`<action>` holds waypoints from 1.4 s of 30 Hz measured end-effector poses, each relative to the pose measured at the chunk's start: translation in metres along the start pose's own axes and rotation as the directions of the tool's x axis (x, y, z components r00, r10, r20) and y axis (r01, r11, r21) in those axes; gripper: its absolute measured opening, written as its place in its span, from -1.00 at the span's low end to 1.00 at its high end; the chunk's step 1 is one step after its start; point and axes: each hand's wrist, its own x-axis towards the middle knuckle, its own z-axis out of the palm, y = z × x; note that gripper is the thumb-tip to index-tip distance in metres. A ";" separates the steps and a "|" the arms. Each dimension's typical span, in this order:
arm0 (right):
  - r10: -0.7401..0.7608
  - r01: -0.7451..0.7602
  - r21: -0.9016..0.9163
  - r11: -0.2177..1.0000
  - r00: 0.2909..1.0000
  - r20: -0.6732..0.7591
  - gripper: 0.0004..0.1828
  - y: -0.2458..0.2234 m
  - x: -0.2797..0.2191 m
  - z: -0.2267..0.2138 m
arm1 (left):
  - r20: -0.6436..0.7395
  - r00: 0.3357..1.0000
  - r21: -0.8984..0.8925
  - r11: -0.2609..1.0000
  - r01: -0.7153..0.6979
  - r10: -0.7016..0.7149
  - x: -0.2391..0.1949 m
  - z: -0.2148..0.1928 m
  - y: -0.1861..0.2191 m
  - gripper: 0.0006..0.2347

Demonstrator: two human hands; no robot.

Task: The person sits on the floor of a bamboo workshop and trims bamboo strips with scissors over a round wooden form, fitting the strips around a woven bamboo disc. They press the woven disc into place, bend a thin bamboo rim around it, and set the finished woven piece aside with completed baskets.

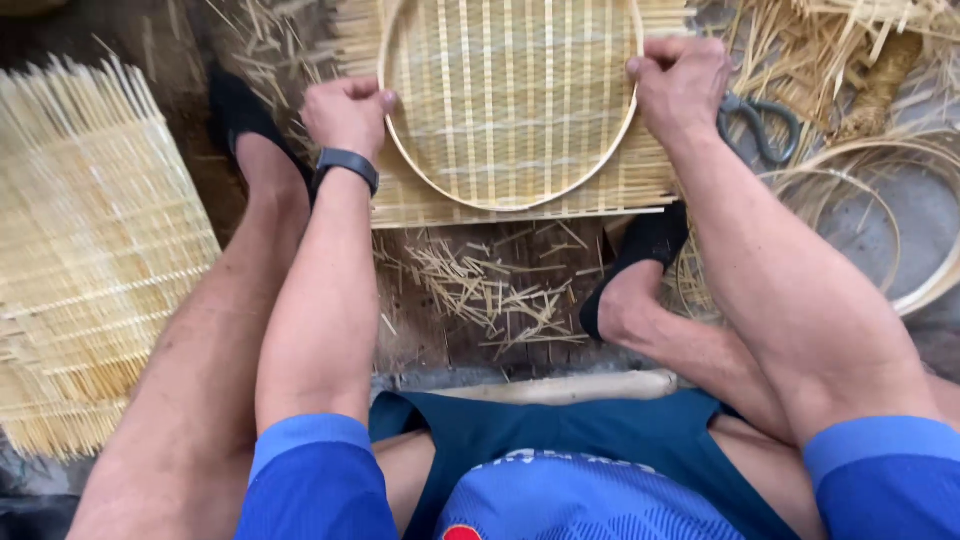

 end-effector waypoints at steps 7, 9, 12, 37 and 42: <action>0.019 -0.019 0.008 1.000 0.999 -0.039 -0.83 0.007 -0.009 0.001 | 0.084 0.996 -0.282 0.958 0.047 -0.024 0.009 0.012 -0.025 -0.88; 0.009 -0.009 0.004 1.000 1.000 -0.029 -0.83 0.008 -0.006 0.003 | 0.125 0.987 -0.323 0.936 0.140 -0.104 0.012 0.014 -0.031 -0.86; 0.052 -0.052 -0.012 0.999 0.999 0.006 -0.86 0.029 -0.010 0.014 | 0.159 0.974 -0.243 0.949 0.200 -0.165 0.001 -0.003 -0.009 -0.89; 0.190 -0.219 0.084 0.972 0.945 0.268 -0.82 0.040 0.023 0.006 | 0.348 0.915 -0.541 0.753 0.375 -0.205 0.009 0.006 -0.045 -0.88; 0.119 -0.249 0.283 0.926 0.906 0.407 -0.86 -0.004 0.023 -0.019 | 0.367 0.917 -0.432 0.845 0.315 -0.154 0.022 0.004 -0.055 -0.85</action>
